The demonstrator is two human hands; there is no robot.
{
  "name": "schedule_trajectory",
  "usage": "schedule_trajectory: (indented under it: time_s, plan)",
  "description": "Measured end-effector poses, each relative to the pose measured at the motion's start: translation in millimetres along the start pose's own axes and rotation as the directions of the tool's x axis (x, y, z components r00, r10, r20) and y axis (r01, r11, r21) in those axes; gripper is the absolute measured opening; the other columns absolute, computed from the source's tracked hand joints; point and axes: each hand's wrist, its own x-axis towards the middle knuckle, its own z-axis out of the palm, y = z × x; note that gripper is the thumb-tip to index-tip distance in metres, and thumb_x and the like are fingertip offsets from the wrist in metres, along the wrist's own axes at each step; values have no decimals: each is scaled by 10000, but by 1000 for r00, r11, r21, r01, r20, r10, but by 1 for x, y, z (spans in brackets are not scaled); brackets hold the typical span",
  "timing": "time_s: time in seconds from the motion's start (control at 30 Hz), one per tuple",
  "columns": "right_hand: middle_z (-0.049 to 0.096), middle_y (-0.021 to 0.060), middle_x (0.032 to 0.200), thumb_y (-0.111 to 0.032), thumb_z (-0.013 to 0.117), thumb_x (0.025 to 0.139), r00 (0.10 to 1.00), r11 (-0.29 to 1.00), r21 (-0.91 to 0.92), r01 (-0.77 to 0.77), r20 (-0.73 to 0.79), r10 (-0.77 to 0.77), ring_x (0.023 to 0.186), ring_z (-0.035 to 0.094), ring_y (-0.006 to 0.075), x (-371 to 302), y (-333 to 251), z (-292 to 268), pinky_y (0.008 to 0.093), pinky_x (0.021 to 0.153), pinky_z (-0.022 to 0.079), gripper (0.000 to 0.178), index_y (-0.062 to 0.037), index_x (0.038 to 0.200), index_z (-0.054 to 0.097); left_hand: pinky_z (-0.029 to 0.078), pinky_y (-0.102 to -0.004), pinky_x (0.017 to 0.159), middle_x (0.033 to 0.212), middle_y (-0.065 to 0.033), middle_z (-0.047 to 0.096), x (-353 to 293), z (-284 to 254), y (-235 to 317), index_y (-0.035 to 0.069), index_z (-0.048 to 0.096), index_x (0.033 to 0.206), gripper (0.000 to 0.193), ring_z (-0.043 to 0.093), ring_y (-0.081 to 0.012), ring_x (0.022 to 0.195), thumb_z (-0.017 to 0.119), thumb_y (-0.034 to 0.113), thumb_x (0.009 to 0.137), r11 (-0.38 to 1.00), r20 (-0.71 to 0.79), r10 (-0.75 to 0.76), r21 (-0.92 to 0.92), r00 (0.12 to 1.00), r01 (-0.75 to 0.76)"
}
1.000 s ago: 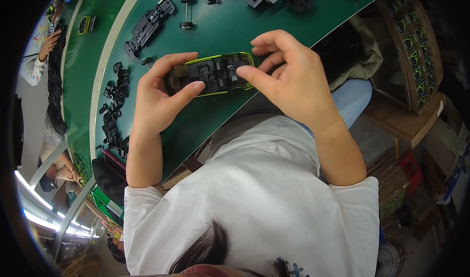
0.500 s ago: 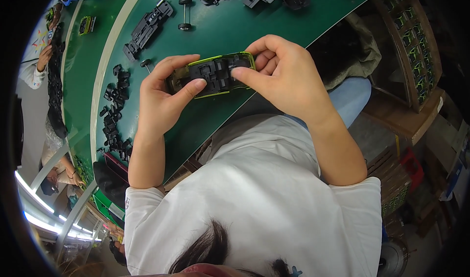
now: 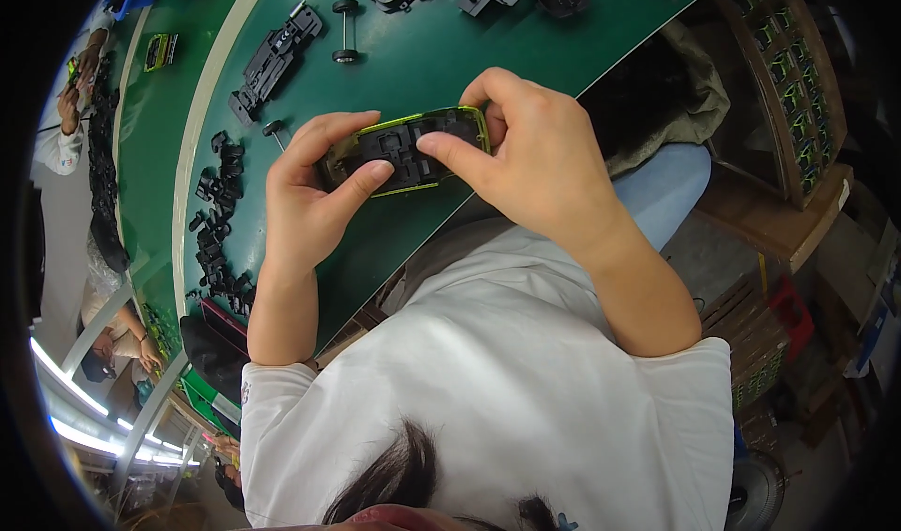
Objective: The person assembles toy cars by attaching small seat pieces to an interior base, fitting the interior and wheel axles into the car body, and snapping the chassis plate onto the bottom by hand. After pressing the components together, the person places the completed car on the conveyor and starts assembling another interior base.
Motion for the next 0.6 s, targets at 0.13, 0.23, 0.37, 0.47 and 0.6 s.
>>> schedule_trajectory:
  time_s: [0.13,0.23,0.37,0.47,0.6]
  plan:
    - [555,61,626,-250,818,745,997,997,-65,39,-67,-43,544,531,134,-3,5,5,270,515,433,335,-3,874,633,506,-296,833,1010,-85,653,1,0,0,16,678,1101,378,627,-191,928,800,92,751,1000,1,-14,-11,1000,14]
    - [563,57,648,-226,815,749,997,998,1,63,-50,-63,552,540,130,-3,8,2,269,518,437,322,-1,904,645,504,-299,841,1008,-86,653,0,1,-1,17,680,1098,376,627,-192,932,799,90,749,1000,1,-6,-26,1000,6]
    - [567,42,656,-183,807,755,998,988,142,66,4,-67,554,546,115,-5,12,-2,252,517,440,316,10,956,658,502,-299,845,1009,-88,653,-1,0,0,18,680,1100,378,627,-194,933,799,90,749,1000,-2,10,1,1000,-9]
    - [567,38,659,-156,786,760,1000,979,204,-11,28,5,553,541,105,-4,13,-3,243,514,441,307,24,971,655,502,-298,842,1008,-87,653,-1,1,0,20,679,1105,380,627,-196,932,798,89,750,1000,-5,11,19,1000,-11]
    - [566,46,653,-133,759,751,1000,998,66,12,-2,-12,551,546,120,-6,5,-1,255,523,450,306,31,987,653,506,-302,829,1003,-92,654,-1,1,2,17,677,1091,397,629,-204,926,817,119,733,997,-9,39,73,999,-38]
